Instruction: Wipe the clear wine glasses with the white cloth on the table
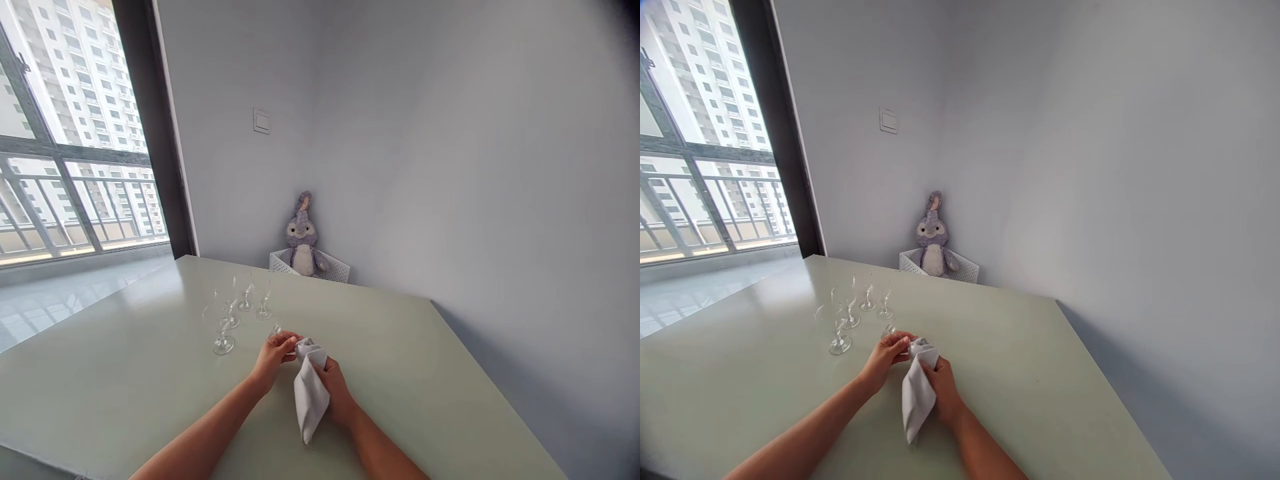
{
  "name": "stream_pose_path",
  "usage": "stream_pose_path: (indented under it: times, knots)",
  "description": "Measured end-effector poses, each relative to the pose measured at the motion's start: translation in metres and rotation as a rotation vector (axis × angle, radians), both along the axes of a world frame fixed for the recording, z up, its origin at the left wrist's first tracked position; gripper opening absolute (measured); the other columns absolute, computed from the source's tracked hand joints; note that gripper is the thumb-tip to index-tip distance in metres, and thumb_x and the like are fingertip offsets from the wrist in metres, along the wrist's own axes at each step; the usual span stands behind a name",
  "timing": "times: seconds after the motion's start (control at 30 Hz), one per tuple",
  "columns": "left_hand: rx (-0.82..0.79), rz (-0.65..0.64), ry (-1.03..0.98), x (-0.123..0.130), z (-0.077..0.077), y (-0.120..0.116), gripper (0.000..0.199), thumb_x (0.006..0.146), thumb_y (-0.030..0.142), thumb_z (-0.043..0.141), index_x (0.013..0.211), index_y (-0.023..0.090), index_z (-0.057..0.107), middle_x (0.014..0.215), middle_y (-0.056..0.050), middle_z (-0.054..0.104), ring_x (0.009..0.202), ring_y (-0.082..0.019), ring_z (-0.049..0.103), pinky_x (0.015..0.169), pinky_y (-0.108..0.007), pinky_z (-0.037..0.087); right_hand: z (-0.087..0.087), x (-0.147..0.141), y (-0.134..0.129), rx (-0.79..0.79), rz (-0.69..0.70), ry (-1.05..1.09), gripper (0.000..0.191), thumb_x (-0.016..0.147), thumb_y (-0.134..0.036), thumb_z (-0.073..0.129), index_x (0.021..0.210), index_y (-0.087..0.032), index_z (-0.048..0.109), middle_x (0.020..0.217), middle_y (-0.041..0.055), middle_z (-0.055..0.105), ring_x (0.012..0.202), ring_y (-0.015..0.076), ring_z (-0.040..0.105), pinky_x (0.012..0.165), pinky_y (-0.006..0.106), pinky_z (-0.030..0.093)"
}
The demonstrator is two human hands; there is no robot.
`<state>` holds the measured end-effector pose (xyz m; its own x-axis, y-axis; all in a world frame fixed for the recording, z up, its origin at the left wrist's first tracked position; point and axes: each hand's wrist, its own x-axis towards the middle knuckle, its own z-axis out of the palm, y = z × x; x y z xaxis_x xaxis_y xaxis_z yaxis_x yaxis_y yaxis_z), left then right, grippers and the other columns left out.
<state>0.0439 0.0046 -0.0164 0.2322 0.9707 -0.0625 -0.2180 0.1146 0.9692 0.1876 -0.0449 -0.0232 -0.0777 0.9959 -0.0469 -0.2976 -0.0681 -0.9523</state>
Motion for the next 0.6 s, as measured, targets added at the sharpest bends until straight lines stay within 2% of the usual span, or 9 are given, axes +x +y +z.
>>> stream_pose_path:
  times: [0.07,0.13,0.23,0.33,0.47,0.6]
  knots:
    - [0.001,0.053,0.004,0.002,0.001,-0.003,0.034,0.070,0.045,0.062,0.082,0.014,0.064,0.077,-0.004,0.063,0.076,-0.016,0.059,0.073,-0.028,0.046,-0.001,-0.002,-0.003,0.074,0.011,-0.094,0.029,0.063,-0.043,0.071,0.068,-0.016,0.061,0.057,-0.0022,0.053,0.050,0.0116,0.046,0.049,0.023,0.036]
    - [0.005,0.035,-0.076,0.005,0.003,-0.006,0.037,0.072,0.045,0.060,0.096,0.016,0.063,0.088,-0.005,0.064,0.081,-0.016,0.059,0.078,-0.030,0.046,-0.002,-0.002,-0.003,0.063,0.019,-0.070,0.032,0.066,-0.047,0.068,0.072,-0.016,0.061,0.057,-0.0008,0.055,0.048,0.0131,0.049,0.048,0.025,0.038]
    - [0.005,-0.103,-0.198,0.008,0.006,-0.009,0.046,0.073,0.042,0.060,0.114,0.021,0.055,0.109,-0.008,0.059,0.092,-0.019,0.057,0.084,-0.033,0.044,-0.002,0.004,0.003,-0.072,0.019,0.176,0.038,0.070,-0.052,0.063,0.078,-0.015,0.062,0.060,0.0014,0.057,0.049,0.0137,0.050,0.050,0.026,0.041]
    - [0.065,-0.151,-0.178,0.006,0.008,-0.008,0.036,0.073,0.039,0.061,0.102,0.018,0.062,0.109,-0.009,0.061,0.094,-0.019,0.056,0.088,-0.033,0.042,-0.001,0.010,0.007,-0.151,0.009,0.322,0.038,0.070,-0.052,0.062,0.075,-0.015,0.061,0.062,0.0012,0.056,0.056,0.0140,0.051,0.056,0.026,0.043]
    - [0.115,-0.069,-0.074,0.000,0.006,-0.002,0.027,0.070,0.038,0.064,0.086,0.017,0.066,0.097,-0.007,0.065,0.089,-0.020,0.057,0.085,-0.034,0.043,0.000,0.007,0.002,-0.050,-0.030,0.170,0.033,0.066,-0.046,0.067,0.073,-0.015,0.060,0.059,-0.0019,0.054,0.055,0.0120,0.046,0.053,0.023,0.038]
    - [0.113,-0.033,-0.104,-0.001,0.005,0.001,0.023,0.066,0.035,0.068,0.078,0.015,0.066,0.088,-0.007,0.066,0.087,-0.020,0.058,0.083,-0.032,0.043,-0.001,0.003,-0.005,0.121,-0.045,-0.107,0.028,0.069,-0.043,0.066,0.067,-0.017,0.059,0.056,-0.0021,0.053,0.051,0.0123,0.045,0.049,0.023,0.037]
